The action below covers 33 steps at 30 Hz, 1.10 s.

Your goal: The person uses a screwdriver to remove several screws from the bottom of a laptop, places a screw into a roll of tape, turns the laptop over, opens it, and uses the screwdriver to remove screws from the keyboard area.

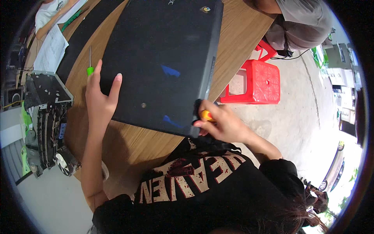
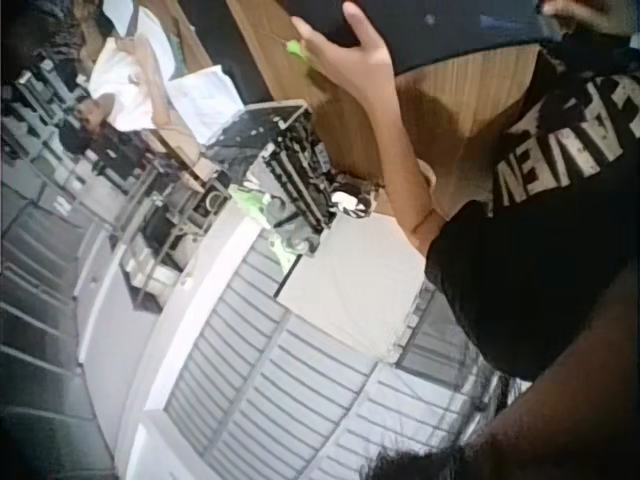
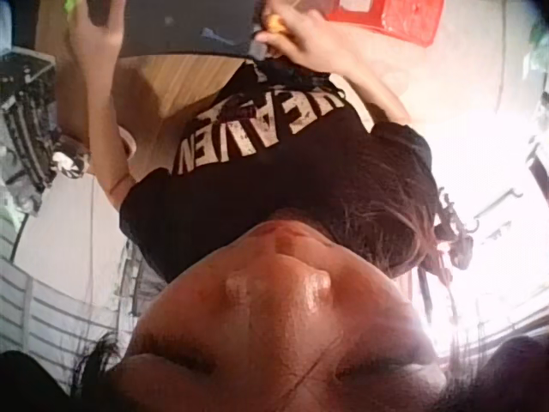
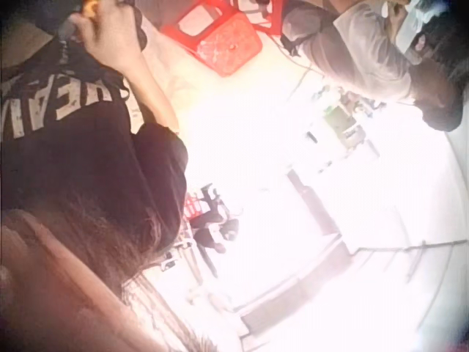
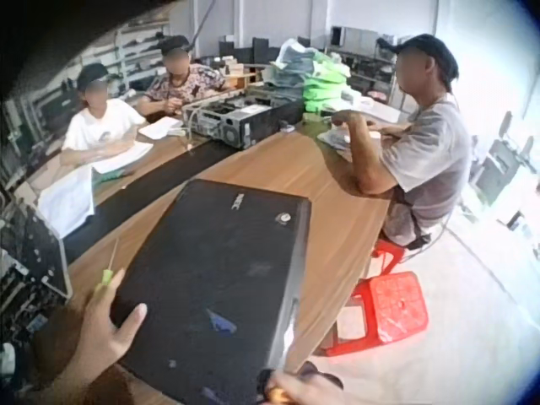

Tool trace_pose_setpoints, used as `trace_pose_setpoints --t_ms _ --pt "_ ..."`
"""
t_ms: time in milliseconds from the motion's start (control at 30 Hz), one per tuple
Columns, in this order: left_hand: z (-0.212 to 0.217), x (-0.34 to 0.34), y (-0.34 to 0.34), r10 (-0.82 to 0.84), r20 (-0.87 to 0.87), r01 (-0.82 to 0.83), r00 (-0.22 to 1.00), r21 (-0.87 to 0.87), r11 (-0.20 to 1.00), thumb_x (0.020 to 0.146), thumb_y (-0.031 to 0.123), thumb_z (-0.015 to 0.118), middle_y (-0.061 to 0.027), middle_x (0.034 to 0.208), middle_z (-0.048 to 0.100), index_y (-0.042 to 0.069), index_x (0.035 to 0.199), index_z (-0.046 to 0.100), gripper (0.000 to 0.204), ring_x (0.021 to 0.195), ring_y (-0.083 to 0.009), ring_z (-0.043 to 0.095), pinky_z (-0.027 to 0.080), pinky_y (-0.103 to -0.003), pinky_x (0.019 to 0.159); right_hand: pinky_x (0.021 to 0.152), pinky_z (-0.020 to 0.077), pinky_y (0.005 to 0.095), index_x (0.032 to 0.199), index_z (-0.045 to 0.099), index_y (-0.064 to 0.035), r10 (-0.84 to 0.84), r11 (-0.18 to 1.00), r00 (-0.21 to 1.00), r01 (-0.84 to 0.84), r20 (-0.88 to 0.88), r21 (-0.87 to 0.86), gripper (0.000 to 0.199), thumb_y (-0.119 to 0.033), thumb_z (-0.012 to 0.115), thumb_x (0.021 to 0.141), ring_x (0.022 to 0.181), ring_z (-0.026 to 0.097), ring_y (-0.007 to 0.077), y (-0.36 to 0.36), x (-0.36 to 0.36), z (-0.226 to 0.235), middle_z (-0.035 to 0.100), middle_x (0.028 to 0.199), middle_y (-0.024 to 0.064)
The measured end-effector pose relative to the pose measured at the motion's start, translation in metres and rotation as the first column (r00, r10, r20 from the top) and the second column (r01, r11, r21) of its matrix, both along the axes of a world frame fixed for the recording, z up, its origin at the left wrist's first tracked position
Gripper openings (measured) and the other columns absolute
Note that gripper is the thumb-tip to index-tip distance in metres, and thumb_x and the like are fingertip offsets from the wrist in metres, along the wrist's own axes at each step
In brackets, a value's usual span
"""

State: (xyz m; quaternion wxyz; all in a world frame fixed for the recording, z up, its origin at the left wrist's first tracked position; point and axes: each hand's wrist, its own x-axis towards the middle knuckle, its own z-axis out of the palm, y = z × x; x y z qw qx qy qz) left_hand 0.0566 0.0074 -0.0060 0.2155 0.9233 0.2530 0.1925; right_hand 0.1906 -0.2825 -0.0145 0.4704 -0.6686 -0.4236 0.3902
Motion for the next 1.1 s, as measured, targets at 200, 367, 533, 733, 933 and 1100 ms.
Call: trace_pose_setpoints --t_ms 200,367,533,733,933,1100 --pt "-0.008 0.018 0.024 0.083 0.034 -0.088 0.996 0.183 0.979 0.085 0.033 0.065 -0.0233 0.123 0.054 -0.001 0.129 0.048 0.059 0.116 -0.0373 0.051 0.041 -0.042 0.097 0.046 0.0416 0.0409 0.096 0.039 -0.0016 0.031 0.999 0.991 -0.034 0.13 0.027 0.026 -0.017 0.059 0.091 0.055 0.06 0.0367 0.039 -0.032 0.006 0.053 0.054 0.0167" --pt "-0.013 0.021 0.054 -0.041 0.168 -0.004 0.985 0.257 0.966 0.084 0.027 0.068 -0.0208 0.12 0.058 -0.001 0.124 0.052 0.052 0.112 -0.034 0.056 0.043 -0.039 0.096 0.048 0.0419 0.0443 0.097 0.037 -0.0007 0.081 0.996 0.989 -0.086 -0.124 -0.031 0.028 -0.015 0.06 0.09 0.059 0.059 0.0412 0.064 -0.042 0.006 0.052 0.056 0.0194" --pt "-0.003 0.027 0.074 -0.078 0.145 0.053 0.986 0.173 0.984 0.086 0.021 0.065 -0.02 0.123 0.057 0.002 0.125 0.053 0.045 0.117 -0.0317 0.054 0.041 -0.037 0.099 0.056 0.0477 0.0383 0.098 0.034 -0.0025 0.138 0.989 0.976 -0.144 -0.17 -0.026 0.028 -0.012 0.059 0.089 0.067 0.064 0.0319 0.083 -0.052 0.001 0.058 0.066 0.0168" --pt "-0.003 0.037 0.099 -0.149 0.139 0.121 0.979 0.189 0.974 0.085 0.025 0.066 -0.0185 0.118 0.061 0.005 0.121 0.056 0.042 0.112 -0.033 0.057 0.043 -0.036 0.095 0.058 0.0527 0.0283 0.1 0.034 -0.0052 0.2 0.98 0.925 -0.194 -0.322 0.053 0.023 -0.011 0.055 0.093 0.072 0.068 0.0175 0.107 -0.056 -0.008 0.06 0.076 0.0106" --pt "0.001 0.051 0.078 -0.244 0.146 0.179 0.959 0.358 0.916 0.086 0.019 0.064 -0.0155 0.117 0.061 0.006 0.119 0.058 0.036 0.111 -0.03 0.057 0.042 -0.036 0.096 0.051 0.049 0.0247 0.113 0.043 -0.0077 0.183 0.96 0.865 -0.26 -0.467 -0.107 0.021 -0.017 0.052 0.096 0.056 0.061 0.0149 0.084 -0.004 0.022 0.058 0.068 0.0056" --pt "0.024 0.037 -0.021 -0.379 -0.047 0.382 0.924 0.124 0.916 0.075 0.015 0.071 -0.0134 0.132 0.05 0.009 0.125 0.055 0.053 0.125 -0.031 0.046 0.036 -0.042 0.103 0.047 0.0484 0.0289 0.131 0.05 -0.0165 0.166 0.986 0.909 -0.148 0.382 -0.077 0.045 -0.013 0.06 0.087 0.049 0.06 0.0218 0.041 0.026 0.024 0.061 0.064 0.0083"
